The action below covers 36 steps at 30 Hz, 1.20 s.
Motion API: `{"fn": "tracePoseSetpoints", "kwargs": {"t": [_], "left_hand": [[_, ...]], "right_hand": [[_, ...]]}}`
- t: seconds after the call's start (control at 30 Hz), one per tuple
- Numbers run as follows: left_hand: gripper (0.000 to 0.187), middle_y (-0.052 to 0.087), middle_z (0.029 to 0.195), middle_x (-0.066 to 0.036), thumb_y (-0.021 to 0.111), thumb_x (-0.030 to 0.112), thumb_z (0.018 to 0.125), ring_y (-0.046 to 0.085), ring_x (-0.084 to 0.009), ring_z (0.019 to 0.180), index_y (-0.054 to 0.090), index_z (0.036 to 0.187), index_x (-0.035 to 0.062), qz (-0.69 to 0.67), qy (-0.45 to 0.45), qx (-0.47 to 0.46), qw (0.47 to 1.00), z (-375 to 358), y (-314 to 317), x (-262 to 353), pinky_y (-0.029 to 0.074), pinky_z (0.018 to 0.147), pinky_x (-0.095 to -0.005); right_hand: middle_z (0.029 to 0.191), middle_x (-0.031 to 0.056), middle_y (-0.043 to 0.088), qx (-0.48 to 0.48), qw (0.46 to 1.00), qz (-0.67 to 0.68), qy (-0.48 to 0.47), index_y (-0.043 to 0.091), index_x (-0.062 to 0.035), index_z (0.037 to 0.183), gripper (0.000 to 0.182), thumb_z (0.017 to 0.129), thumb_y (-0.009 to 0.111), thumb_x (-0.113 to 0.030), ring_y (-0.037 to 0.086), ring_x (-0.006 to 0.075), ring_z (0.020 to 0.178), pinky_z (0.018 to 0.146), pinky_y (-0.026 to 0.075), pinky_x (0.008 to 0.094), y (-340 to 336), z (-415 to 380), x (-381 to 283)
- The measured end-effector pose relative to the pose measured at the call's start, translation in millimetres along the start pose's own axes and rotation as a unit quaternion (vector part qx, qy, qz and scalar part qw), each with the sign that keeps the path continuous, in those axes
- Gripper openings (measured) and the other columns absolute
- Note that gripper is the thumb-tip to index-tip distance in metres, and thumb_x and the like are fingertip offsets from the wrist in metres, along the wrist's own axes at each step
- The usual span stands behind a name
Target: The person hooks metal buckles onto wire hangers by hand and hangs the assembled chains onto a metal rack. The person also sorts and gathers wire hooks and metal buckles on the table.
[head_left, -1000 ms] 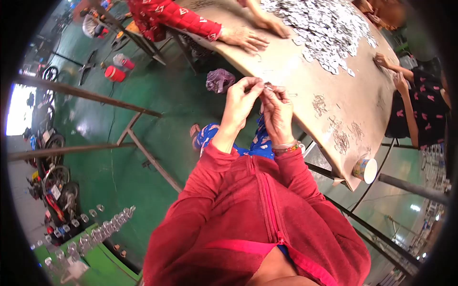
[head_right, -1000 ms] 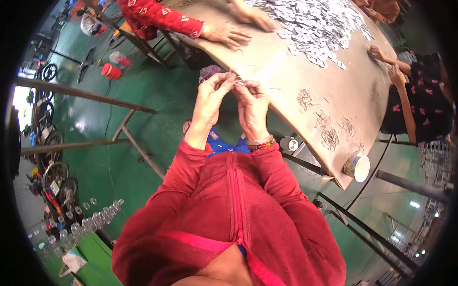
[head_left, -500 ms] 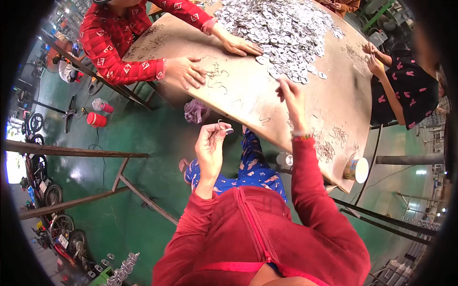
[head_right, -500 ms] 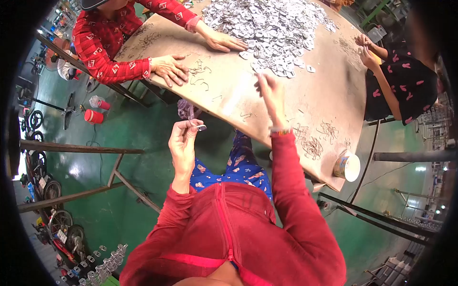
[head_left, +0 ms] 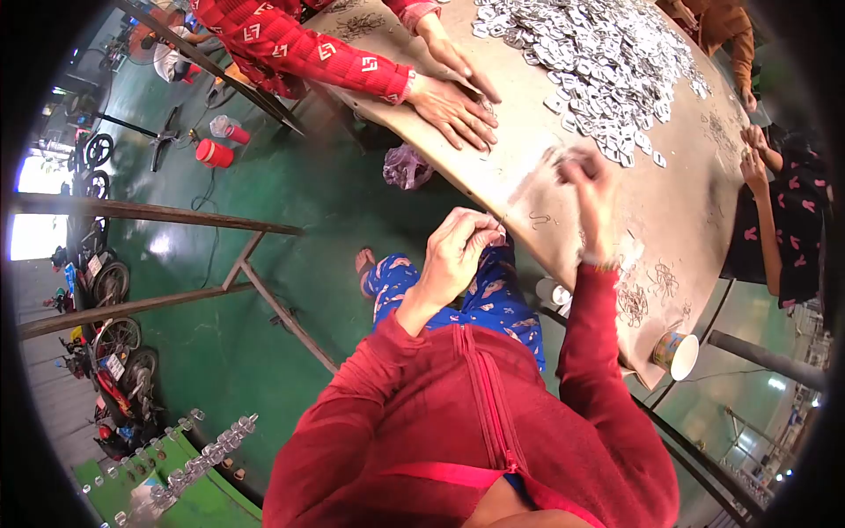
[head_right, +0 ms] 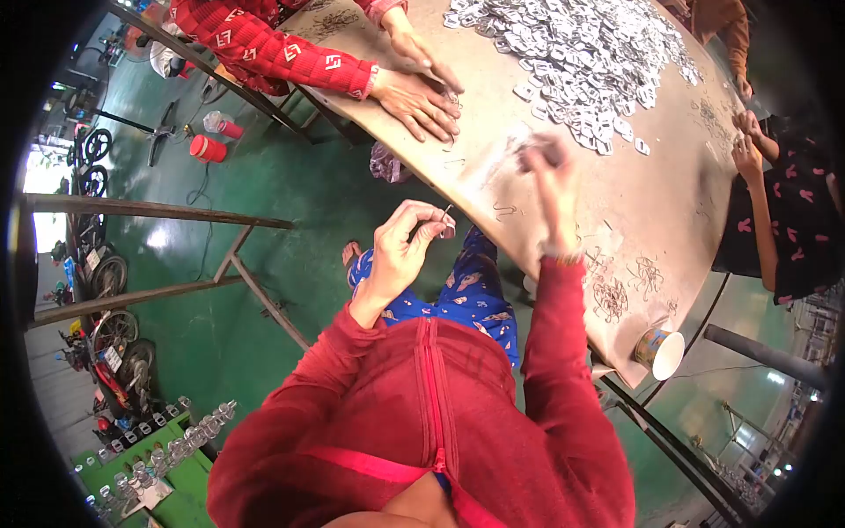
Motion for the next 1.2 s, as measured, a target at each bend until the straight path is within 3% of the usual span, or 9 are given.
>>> {"fn": "tracePoseSetpoints", "kwargs": {"t": [0.07,0.17,0.3,0.53,0.7,0.77,0.87,0.97,1.2], "left_hand": [[0.007,0.059,0.083,-0.009,0.058,0.003,0.085,0.062,-0.0151,0.071,0.059,0.088,-0.0033,0.057,0.038,-0.028,0.997,4.2,3.4,3.8,0.051,0.065,-0.0256],[0.011,0.060,0.081,-0.010,0.063,0.008,0.078,0.057,-0.0285,0.079,0.059,0.086,0.0021,0.079,0.037,-0.038,0.995,6.4,8.0,17.5,0.044,0.070,-0.0368],[0.007,0.060,0.080,-0.009,0.061,0.008,0.079,0.056,-0.0272,0.079,0.058,0.084,0.0038,0.122,0.047,-0.054,0.990,-1.5,4.3,31.1,0.043,0.071,-0.0365],[0.012,0.061,0.085,-0.007,0.063,0.008,0.079,0.058,-0.0226,0.082,0.059,0.089,0.0032,0.192,0.071,-0.048,0.978,-16.9,-6.3,31.4,0.044,0.073,-0.0340],[0.037,0.061,0.105,-0.009,0.068,0.003,0.076,0.059,-0.0153,0.091,0.055,0.111,0.0015,-0.100,-0.054,0.077,0.991,-19.1,-26.5,-12.3,0.048,0.076,-0.0277],[0.026,0.064,0.098,-0.009,0.064,0.003,0.080,0.061,-0.0146,0.084,0.058,0.105,-0.0008,-0.117,-0.127,0.112,0.979,-6.5,-37.0,-39.1,0.049,0.073,-0.0275],[0.017,0.066,0.074,-0.006,0.058,0.014,0.086,0.060,-0.0113,0.069,0.067,0.090,-0.0001,0.103,-0.175,0.018,0.979,22.6,-39.0,-72.4,0.046,0.064,-0.0236],[0.017,0.067,0.074,-0.009,0.060,0.014,0.083,0.062,-0.0127,0.068,0.067,0.090,-0.0005,0.236,-0.164,-0.075,0.955,42.6,-30.5,-85.4,0.047,0.063,-0.0256],[0.018,0.067,0.076,-0.012,0.062,0.014,0.082,0.065,-0.0146,0.071,0.068,0.090,-0.0008,0.251,-0.192,-0.083,0.945,51.9,-24.7,-93.6,0.048,0.066,-0.0267]], "right_hand": [[0.085,0.0072,0.065,-0.027,0.998,0.031,0.047,0.062,0.0019,0.100,0.019,0.081,0.062,-0.002,0.061,0.0113,0.074,0.064,0.049,0.0234,30.6,-50.3,-15.9],[0.085,0.0032,0.065,0.009,0.994,0.069,0.082,0.064,0.0003,0.101,0.022,0.079,0.064,0.001,0.058,0.0065,0.076,0.066,0.047,0.0198,48.9,-99.6,-37.5],[0.087,0.0010,0.060,-0.019,0.995,0.088,0.035,0.064,0.0020,0.100,0.020,0.080,0.061,0.004,0.059,0.0080,0.074,0.067,0.048,0.0202,59.4,-115.9,-49.9],[0.087,0.0129,0.066,-0.024,0.957,0.272,0.096,0.062,0.0061,0.102,0.023,0.079,0.062,0.006,0.063,0.0152,0.070,0.065,0.051,0.0236,74.9,-125.6,-37.1],[0.087,0.0136,0.064,-0.001,0.945,0.308,0.113,0.063,0.0061,0.101,0.022,0.078,0.062,0.007,0.065,0.0193,0.070,0.065,0.053,0.0252,62.2,-124.8,-45.9],[0.086,0.0132,0.064,-0.017,0.945,0.308,0.109,0.063,0.0060,0.100,0.022,0.078,0.062,0.008,0.065,0.0200,0.070,0.065,0.053,0.0251,54.1,-125.7,-47.6],[0.084,0.0115,0.062,-0.031,0.954,0.273,0.119,0.064,0.0059,0.099,0.021,0.078,0.063,0.007,0.065,0.0202,0.071,0.063,0.052,0.0242,47.1,-131.1,-51.4],[0.084,0.0116,0.061,-0.066,0.961,0.242,0.116,0.064,0.0065,0.096,0.020,0.076,0.064,0.009,0.065,0.0194,0.070,0.062,0.053,0.0250,46.1,-137.8,-53.0],[0.083,0.0118,0.063,-0.124,0.945,0.252,0.165,0.066,0.0063,0.090,0.016,0.074,0.066,0.009,0.064,0.0169,0.070,0.065,0.055,0.0263,62.9,-151.1,-52.5]]}}
Point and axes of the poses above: each hand's wrist, its own z-axis towards the middle knuckle, its own y-axis out of the palm, x = y × z, the point moved 9 cm from there along z, towards the middle knuckle
